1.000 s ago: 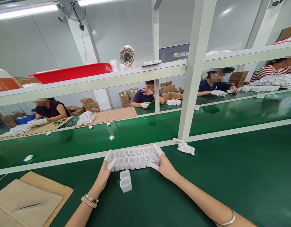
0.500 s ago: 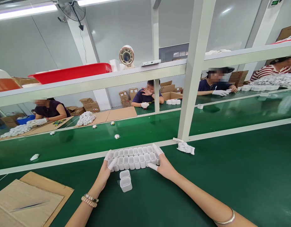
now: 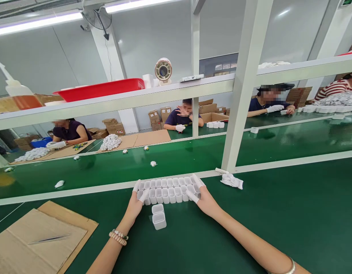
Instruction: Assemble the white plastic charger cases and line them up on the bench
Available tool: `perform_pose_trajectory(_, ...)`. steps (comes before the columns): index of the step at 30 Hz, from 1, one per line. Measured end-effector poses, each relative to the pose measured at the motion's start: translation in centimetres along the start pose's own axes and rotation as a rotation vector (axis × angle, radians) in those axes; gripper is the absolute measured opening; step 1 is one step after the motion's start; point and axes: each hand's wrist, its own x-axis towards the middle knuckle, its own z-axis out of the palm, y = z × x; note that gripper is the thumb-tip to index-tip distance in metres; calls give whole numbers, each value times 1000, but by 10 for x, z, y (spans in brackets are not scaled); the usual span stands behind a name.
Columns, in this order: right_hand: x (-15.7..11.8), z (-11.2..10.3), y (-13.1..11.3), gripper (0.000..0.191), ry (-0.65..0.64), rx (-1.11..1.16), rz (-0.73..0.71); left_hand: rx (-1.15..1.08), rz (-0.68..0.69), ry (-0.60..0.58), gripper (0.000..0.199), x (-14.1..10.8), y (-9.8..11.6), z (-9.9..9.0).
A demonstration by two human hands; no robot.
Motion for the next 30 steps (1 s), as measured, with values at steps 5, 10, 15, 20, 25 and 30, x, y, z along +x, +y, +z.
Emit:
perform_pose_trajectory(5,-1,-7,-4,70,122,-57,-60,65,105,80,76,-1,3,-2)
perform_pose_trajectory(10,22,-21,-38,61,122,-237,-236,108,168,85,71,-5,6,0)
perform_pose_trajectory(15,91,7,-84,50,-189,-470,-237,199,273,73,69,-5,-2,3)
perform_pose_trajectory(20,154,59,-97,36,-271,-595,-168,252,368,74,65,-7,-2,4)
perform_pose_trajectory(25,191,91,-98,32,-291,-719,-52,305,413,88,62,-7,-4,3)
perform_pose_trajectory(30,211,95,-87,33,-273,-744,109,333,436,89,60,-3,-7,3)
